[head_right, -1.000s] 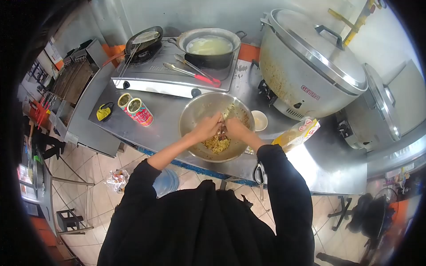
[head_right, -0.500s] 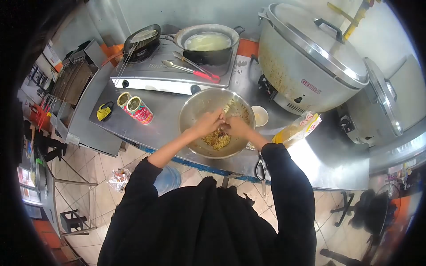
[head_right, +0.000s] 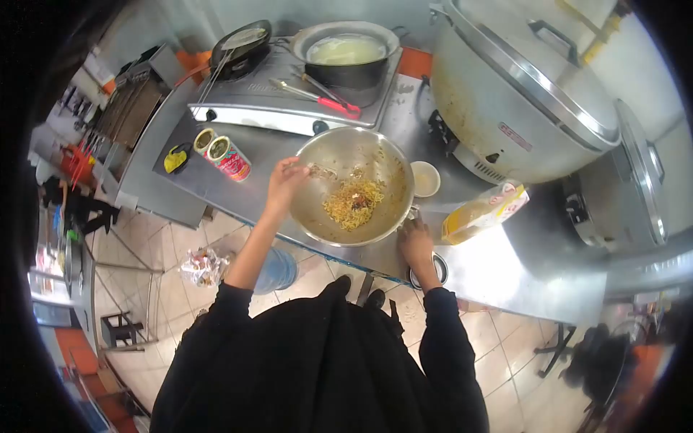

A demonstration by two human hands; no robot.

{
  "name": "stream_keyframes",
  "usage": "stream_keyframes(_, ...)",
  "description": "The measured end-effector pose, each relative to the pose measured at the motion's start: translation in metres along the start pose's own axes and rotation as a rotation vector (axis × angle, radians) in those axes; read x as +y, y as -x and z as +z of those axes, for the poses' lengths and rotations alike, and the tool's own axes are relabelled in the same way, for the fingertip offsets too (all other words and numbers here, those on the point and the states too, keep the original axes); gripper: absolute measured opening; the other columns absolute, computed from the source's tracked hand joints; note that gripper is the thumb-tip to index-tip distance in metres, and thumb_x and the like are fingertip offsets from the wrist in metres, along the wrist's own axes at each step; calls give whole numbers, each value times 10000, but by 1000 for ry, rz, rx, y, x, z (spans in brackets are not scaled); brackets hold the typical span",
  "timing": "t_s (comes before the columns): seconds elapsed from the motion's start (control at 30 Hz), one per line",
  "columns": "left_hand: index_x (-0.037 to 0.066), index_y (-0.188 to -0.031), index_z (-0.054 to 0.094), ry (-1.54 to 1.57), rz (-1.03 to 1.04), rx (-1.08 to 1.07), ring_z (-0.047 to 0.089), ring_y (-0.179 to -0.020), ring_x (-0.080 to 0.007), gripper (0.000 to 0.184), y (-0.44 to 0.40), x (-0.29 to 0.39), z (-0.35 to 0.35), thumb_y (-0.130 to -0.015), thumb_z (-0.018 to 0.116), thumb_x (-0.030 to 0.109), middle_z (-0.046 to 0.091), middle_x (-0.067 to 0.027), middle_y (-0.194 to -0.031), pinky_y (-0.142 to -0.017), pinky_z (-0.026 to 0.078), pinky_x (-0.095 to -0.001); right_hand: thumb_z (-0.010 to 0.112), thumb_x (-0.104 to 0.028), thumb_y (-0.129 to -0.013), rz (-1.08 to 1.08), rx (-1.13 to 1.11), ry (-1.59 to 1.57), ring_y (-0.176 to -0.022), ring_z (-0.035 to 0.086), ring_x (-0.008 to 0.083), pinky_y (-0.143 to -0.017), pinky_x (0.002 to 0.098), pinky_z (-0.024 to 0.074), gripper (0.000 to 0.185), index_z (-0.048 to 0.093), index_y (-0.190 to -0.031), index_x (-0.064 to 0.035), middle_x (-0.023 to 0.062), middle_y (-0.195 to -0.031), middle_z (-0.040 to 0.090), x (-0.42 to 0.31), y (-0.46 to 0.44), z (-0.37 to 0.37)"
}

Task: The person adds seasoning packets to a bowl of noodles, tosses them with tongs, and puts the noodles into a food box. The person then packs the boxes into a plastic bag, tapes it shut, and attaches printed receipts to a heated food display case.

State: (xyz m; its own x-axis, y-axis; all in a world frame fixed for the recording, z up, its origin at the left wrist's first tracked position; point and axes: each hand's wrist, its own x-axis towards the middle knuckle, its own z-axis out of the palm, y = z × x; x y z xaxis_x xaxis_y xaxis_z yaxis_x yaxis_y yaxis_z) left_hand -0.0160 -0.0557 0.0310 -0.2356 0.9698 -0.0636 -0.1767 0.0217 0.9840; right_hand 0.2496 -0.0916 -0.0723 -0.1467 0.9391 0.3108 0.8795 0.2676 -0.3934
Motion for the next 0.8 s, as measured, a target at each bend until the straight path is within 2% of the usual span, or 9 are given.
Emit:
stream_keyframes(0.1, -7, -1027, 382, 133, -66, 142, 502, -785, -114, 348, 27, 9, -11, -721, 536, 55, 504, -70, -841, -723, 427, -214, 494, -108, -652, 31, -120, 60, -767, 495, 294, -662, 378, 404, 189, 539, -824, -44, 151, -834, 515, 12, -4, 9)
stream_keyframes(0.17, -8, -1055, 378, 169, -87, 223, 498, -797, -109, 364, 43, 6, -19, -729, 527, 59, 502, -67, -845, -737, 424, -209, 482, -69, -656, 78, 11, -157, -697, 510, 308, -614, 367, 409, 115, 552, -725, -9, 164, -743, 536, 20, -7, 7)
stream_keyframes(0.23, -2, -1080, 374, 245, -96, 256, 500, -789, -112, 374, 58, 0, -28, -739, 514, 64, 500, -60, -843, -739, 422, -208, 508, -62, -702, 358, 220, -483, -624, 524, 226, -582, 298, 410, 105, 542, -753, 23, 144, -709, 551, 10, -8, -14)
stream_keyframes(0.27, -6, -1044, 424, 238, -97, 307, 499, -790, -109, 324, 69, 5, -26, -741, 513, 71, 502, -53, -850, -747, 419, -205, 499, -36, -712, 317, 410, -648, -592, 500, 187, -569, 270, 405, 88, 535, -760, 27, 114, -681, 545, 4, -7, -20)
stream_keyframes(0.3, -6, -1044, 424, 239, -96, 353, 499, -790, -109, 324, 78, 4, -26, -741, 513, 71, 502, -53, -850, -747, 419, -205, 507, -30, -712, 435, 325, -686, -613, 492, 174, -577, 251, 396, 80, 538, -768, 17, 98, -711, 541, -17, -8, -47)
stream_keyframes(0.43, -10, -971, 487, 286, -119, 339, 505, -755, -94, 241, 108, -10, -25, -745, 506, 71, 519, -34, -796, -678, 425, -204, 555, 6, -630, -349, 242, -485, -657, 484, 182, -591, 286, 383, 188, 566, -812, -39, 71, -785, 530, -125, -6, -67)
stream_keyframes(0.5, -10, -949, 503, 325, -142, 334, 507, -740, -89, 216, 120, -12, -30, -748, 498, 67, 525, -27, -779, -650, 424, -203, 569, -3, -624, -568, 156, -474, -662, 471, 203, -600, 282, 388, 255, 574, -870, -70, 70, -802, 523, -171, -8, -51)
stream_keyframes(0.57, 3, -953, 503, 349, -104, 219, 501, -705, -76, 209, 130, -6, -42, -753, 478, 58, 531, -19, -764, -609, 410, -195, 568, -15, -623, -636, 120, -444, -699, 460, 212, -619, 289, 380, 271, 573, -887, -81, 60, -834, 515, -200, -13, -31)
stream_keyframes(0.8, 38, -896, 513, 831, -80, 259, 485, -750, -65, 150, 132, -22, -147, -770, 468, 105, 523, -8, -826, -670, 396, -201, 550, -91, -643, -826, 71, -169, -808, 421, 211, -680, 323, 316, 293, 549, -931, -146, 9, -921, 487, -300, -1, 24)
